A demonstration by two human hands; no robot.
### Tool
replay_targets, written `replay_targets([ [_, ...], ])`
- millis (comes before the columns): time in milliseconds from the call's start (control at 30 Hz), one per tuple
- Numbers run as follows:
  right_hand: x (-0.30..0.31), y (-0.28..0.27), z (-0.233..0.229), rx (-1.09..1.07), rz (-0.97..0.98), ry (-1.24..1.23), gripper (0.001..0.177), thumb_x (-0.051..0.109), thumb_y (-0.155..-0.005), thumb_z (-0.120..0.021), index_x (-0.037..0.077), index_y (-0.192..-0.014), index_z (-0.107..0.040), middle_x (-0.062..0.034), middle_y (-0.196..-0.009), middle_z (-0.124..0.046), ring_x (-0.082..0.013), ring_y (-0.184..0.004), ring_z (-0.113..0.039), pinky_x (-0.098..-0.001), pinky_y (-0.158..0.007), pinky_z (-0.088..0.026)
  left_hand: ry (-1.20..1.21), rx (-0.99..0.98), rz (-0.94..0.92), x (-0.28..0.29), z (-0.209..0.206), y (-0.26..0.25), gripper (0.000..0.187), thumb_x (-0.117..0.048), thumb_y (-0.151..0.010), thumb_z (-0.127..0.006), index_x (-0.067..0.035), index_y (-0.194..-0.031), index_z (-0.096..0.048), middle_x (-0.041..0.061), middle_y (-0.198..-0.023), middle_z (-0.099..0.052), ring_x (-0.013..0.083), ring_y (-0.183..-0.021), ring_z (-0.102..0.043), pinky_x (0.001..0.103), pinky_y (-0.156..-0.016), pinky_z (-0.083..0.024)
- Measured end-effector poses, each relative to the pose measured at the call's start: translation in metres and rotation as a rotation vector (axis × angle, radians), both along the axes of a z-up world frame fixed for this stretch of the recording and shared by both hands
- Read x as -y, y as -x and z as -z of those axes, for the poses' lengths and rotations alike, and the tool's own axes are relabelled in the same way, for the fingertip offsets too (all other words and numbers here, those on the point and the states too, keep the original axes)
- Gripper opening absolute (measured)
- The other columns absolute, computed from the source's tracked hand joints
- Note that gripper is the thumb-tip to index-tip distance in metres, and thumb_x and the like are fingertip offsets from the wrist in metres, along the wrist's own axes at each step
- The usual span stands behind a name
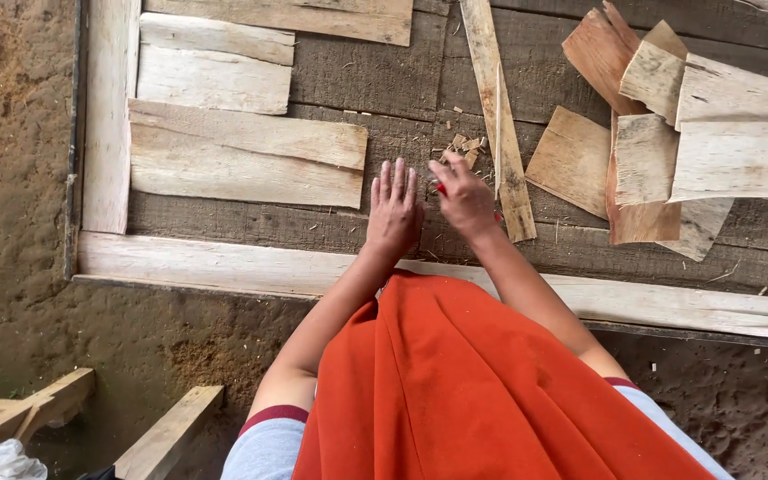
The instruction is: Trimming thin wooden sheets or veneer using a utility knife on a wooden floor in a workshop.
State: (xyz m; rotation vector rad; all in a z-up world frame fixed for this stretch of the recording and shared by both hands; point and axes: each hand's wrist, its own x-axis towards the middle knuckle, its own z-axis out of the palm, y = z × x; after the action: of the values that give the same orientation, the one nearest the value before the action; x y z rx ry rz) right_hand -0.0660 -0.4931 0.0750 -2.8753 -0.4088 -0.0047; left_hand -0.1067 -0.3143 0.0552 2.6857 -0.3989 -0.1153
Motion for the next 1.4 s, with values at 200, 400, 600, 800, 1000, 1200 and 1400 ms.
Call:
replay_targets([
  [200, 0.005, 0.001, -0.037, -0.207, 0.142, 0.124, 0.056, 0.01, -0.101, -0.063, 0.021, -0.154, -0.048, -0.0109, -0.164, -0.036, -0.0278, -0.09, -0.072, -0.04, -0.071, -0.059, -0.104, -0.13, 0.072, 0.004, -0.016, 0.008, 0.08, -0.051, -0.097, -0.059, -0.02, -0.163, -0.027, 0.025, -0.169, -0.01, 0.051, -0.154, -0.006, 0.062, -0.122, -0.017],
  [400, 0.016, 0.013, -0.024, -0.12, 0.066, 0.072, 0.047, 0.016, -0.103, -0.063, 0.019, -0.149, -0.055, -0.0136, -0.157, -0.049, -0.022, -0.079, -0.073, -0.0353, -0.066, -0.059, -0.201, -0.174, 0.082, 0.012, -0.011, 0.003, 0.08, -0.054, -0.096, -0.06, -0.024, -0.163, -0.026, 0.028, -0.168, -0.009, 0.0537, -0.153, -0.005, 0.064, -0.12, -0.02],
  [600, 0.039, -0.005, -0.02, -0.216, 0.239, 0.096, 0.049, 0.012, -0.102, -0.062, 0.016, -0.15, -0.052, -0.0111, -0.158, -0.045, -0.0232, -0.079, -0.07, -0.0388, -0.071, -0.061, -0.224, -0.222, 0.082, 0.016, -0.019, 0.004, 0.08, -0.05, -0.098, -0.058, -0.022, -0.164, -0.024, 0.029, -0.168, -0.007, 0.0547, -0.153, -0.004, 0.065, -0.119, -0.02],
  [800, 0.07, -0.002, -0.022, -0.115, 0.501, 0.02, 0.045, 0.015, -0.095, -0.075, 0.008, -0.136, -0.057, -0.023, -0.139, -0.048, -0.0284, -0.079, -0.072, -0.0411, -0.06, -0.063, -0.247, -0.314, 0.066, 0.021, -0.02, -0.002, 0.079, -0.048, -0.099, -0.056, -0.022, -0.164, -0.021, 0.029, -0.168, -0.002, 0.0555, -0.152, 0.002, 0.069, -0.118, -0.014],
  [1000, 0.107, 0.011, -0.027, -0.221, 0.63, -0.013, 0.064, 0.034, -0.097, -0.076, 0.007, -0.148, -0.047, -0.0309, -0.138, -0.048, -0.0355, -0.087, -0.072, -0.0438, -0.062, -0.063, -0.174, -0.375, 0.041, 0.032, -0.039, -0.001, 0.079, -0.047, -0.1, -0.049, -0.012, -0.164, -0.019, 0.022, -0.171, 0.005, 0.0501, -0.154, 0.011, 0.074, -0.117, 0.001],
  [1200, 0.152, 0.003, 0.019, -0.205, 0.618, -0.009, 0.032, 0.027, -0.093, -0.074, 0.008, -0.117, -0.065, -0.0123, -0.11, -0.062, -0.0411, -0.093, -0.071, -0.0602, -0.079, -0.058, -0.128, -0.327, 0.149, 0.058, -0.027, 0.006, 0.082, -0.055, -0.102, -0.044, -0.011, -0.165, -0.013, 0.018, -0.172, 0.004, 0.0475, -0.155, 0.011, 0.074, -0.117, 0.005],
  [1400, 0.18, -0.002, 0.007, -0.114, 0.742, 0.06, 0.019, 0.026, -0.097, -0.067, 0.013, -0.109, -0.064, -0.0089, -0.105, -0.063, -0.0393, -0.09, -0.073, -0.0582, -0.077, -0.059, -0.111, -0.218, 0.227, 0.076, -0.018, 0.004, 0.077, -0.055, -0.105, -0.043, -0.016, -0.166, -0.016, 0.012, -0.173, 0.007, 0.0426, -0.155, 0.015, 0.069, -0.119, 0.005],
])
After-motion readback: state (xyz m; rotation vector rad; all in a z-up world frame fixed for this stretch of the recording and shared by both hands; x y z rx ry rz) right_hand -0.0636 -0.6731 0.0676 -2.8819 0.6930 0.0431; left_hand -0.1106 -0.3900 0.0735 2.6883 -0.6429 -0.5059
